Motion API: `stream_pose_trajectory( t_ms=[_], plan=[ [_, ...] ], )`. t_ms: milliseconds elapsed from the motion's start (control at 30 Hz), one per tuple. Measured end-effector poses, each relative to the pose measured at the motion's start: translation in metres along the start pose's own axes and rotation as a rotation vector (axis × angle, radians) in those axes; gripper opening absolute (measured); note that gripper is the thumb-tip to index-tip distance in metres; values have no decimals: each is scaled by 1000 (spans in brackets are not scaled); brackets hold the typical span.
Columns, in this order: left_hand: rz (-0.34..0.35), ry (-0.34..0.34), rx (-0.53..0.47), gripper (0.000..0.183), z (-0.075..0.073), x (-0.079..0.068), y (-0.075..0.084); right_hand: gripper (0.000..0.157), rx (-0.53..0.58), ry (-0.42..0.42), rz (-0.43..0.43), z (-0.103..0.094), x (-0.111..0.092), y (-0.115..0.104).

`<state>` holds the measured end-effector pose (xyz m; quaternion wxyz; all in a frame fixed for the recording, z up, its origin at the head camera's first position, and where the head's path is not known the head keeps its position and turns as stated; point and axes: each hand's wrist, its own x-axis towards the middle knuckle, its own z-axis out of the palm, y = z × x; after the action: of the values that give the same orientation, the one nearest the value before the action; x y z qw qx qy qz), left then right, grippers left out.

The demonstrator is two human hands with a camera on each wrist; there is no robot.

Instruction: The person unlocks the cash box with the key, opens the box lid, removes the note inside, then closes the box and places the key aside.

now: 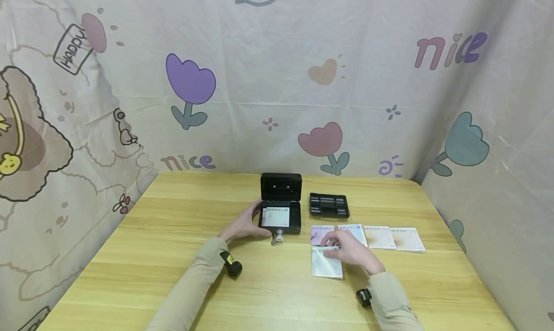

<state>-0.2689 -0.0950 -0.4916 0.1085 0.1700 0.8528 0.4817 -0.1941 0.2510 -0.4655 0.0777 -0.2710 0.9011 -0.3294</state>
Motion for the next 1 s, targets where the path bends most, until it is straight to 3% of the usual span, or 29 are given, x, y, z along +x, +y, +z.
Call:
stream_pose_trajectory(
  t_ms=[700,1000],
  plan=[
    [6,-1,0,122,0,-1,-1,14,-84,-1,29,2,4,-5],
    [6,-3,5,122,0,-1,-1,13,-108,16,-7,3,3,-8]
  ],
)
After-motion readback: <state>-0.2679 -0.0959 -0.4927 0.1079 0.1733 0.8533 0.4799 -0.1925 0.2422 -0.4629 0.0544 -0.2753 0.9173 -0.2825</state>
